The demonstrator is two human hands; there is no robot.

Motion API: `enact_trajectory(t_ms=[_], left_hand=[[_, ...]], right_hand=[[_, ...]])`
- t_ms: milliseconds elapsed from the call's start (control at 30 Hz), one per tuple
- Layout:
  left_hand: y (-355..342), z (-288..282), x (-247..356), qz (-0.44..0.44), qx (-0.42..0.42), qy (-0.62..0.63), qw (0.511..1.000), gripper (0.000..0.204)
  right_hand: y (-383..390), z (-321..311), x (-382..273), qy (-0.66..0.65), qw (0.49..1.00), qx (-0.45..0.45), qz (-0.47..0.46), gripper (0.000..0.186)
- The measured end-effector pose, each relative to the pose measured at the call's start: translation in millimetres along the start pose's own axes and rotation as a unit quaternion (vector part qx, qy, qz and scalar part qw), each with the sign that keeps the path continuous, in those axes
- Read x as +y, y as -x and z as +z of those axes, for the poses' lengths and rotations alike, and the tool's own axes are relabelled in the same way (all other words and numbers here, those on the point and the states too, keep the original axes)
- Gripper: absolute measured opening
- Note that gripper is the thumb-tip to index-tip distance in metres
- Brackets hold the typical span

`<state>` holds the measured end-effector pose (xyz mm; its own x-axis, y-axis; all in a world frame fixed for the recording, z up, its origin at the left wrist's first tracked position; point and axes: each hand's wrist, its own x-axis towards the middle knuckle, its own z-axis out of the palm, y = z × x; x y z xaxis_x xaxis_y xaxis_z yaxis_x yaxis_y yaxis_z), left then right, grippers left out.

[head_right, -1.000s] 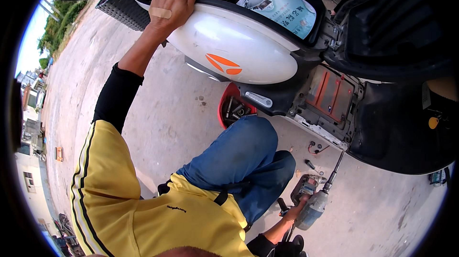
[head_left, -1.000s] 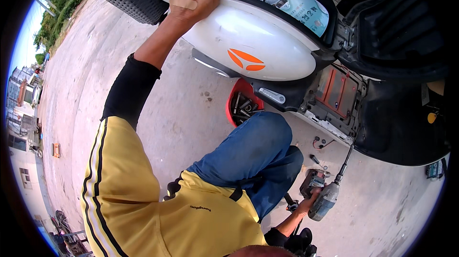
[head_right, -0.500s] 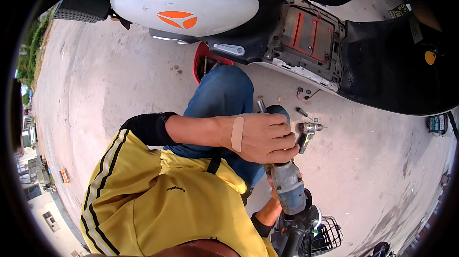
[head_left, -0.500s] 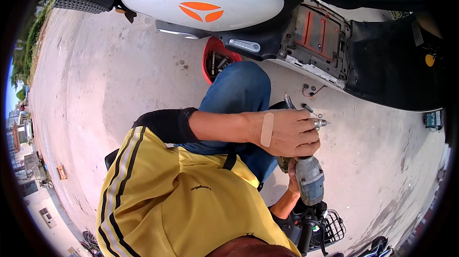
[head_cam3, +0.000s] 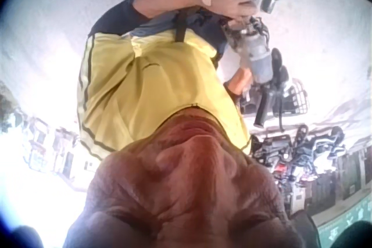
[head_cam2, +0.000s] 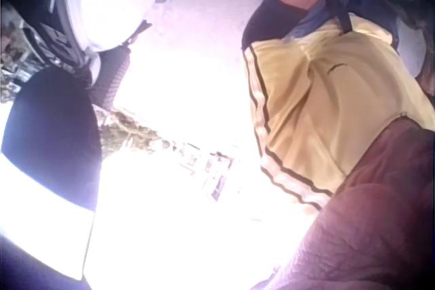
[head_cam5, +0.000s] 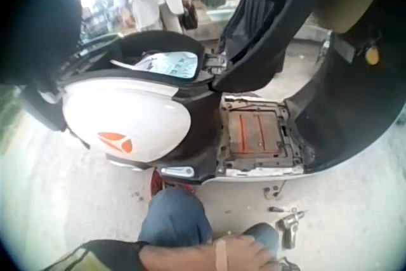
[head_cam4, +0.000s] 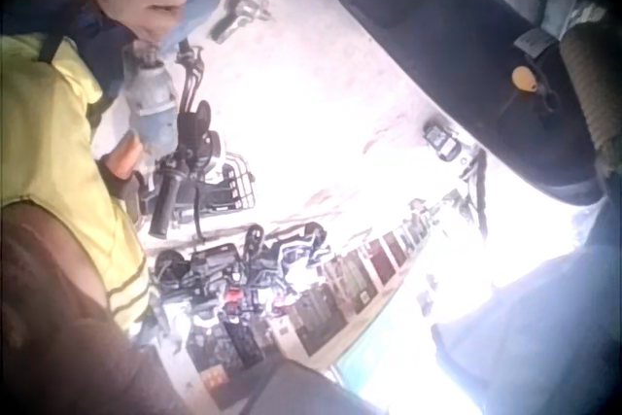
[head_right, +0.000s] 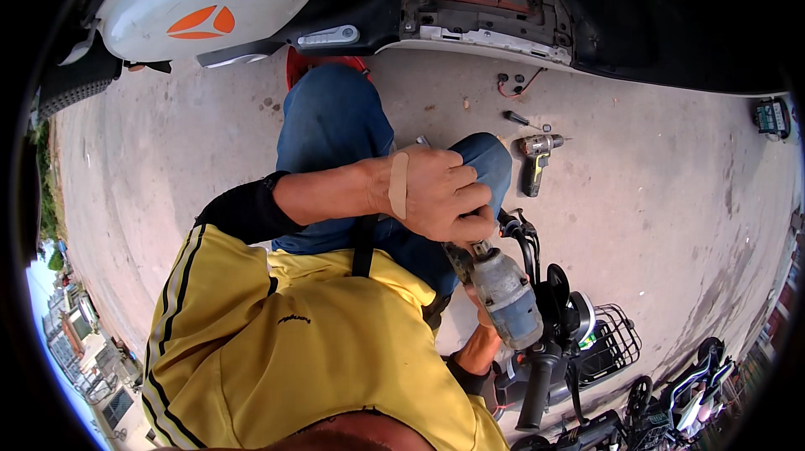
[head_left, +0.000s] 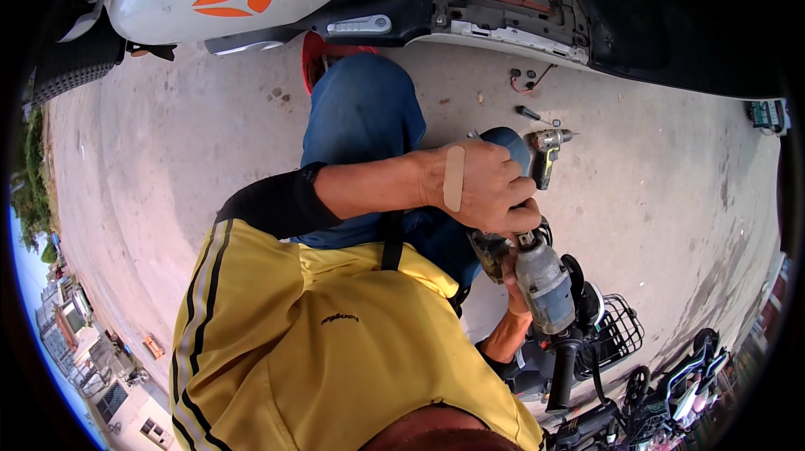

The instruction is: The person uses a power drill to remove screws from the seat assembly of a white scooter. After detaching the seat, they open the storage compartment and remove various items, including papers, a plastic bag, and a small orange object, placing them aside.

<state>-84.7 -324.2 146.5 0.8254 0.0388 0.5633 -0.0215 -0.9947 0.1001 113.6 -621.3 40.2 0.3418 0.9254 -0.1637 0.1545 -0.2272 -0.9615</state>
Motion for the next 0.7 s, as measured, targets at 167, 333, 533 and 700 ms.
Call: enact_trajectory(t_ms=[167, 333, 533, 700], left_hand=[[11.4, 50.6, -32.4, -0.510, -0.219, 0.138, 0.821, 0.027], [72.1, 176.4, -72.6, -0.693, -0.258, 0.442, 0.508, 0.031], [110.0, 249.2, -92.3, -0.727, -0.179, 0.340, 0.569, 0.034], [164.3, 295.7, -102.3, -0.734, -0.047, 0.228, 0.639, 0.040]], right_hand=[[-11.4, 14.1, -48.0, -0.213, 0.976, 0.020, 0.048, 0.065], [-15.1, 19.5, -55.2, -0.253, 0.959, 0.114, 0.058, 0.049], [-12.6, 27.5, -59.2, -0.224, 0.957, 0.171, 0.061, 0.047], [-8.0, 24.2, -55.8, -0.219, 0.957, 0.176, 0.068, 0.046]])
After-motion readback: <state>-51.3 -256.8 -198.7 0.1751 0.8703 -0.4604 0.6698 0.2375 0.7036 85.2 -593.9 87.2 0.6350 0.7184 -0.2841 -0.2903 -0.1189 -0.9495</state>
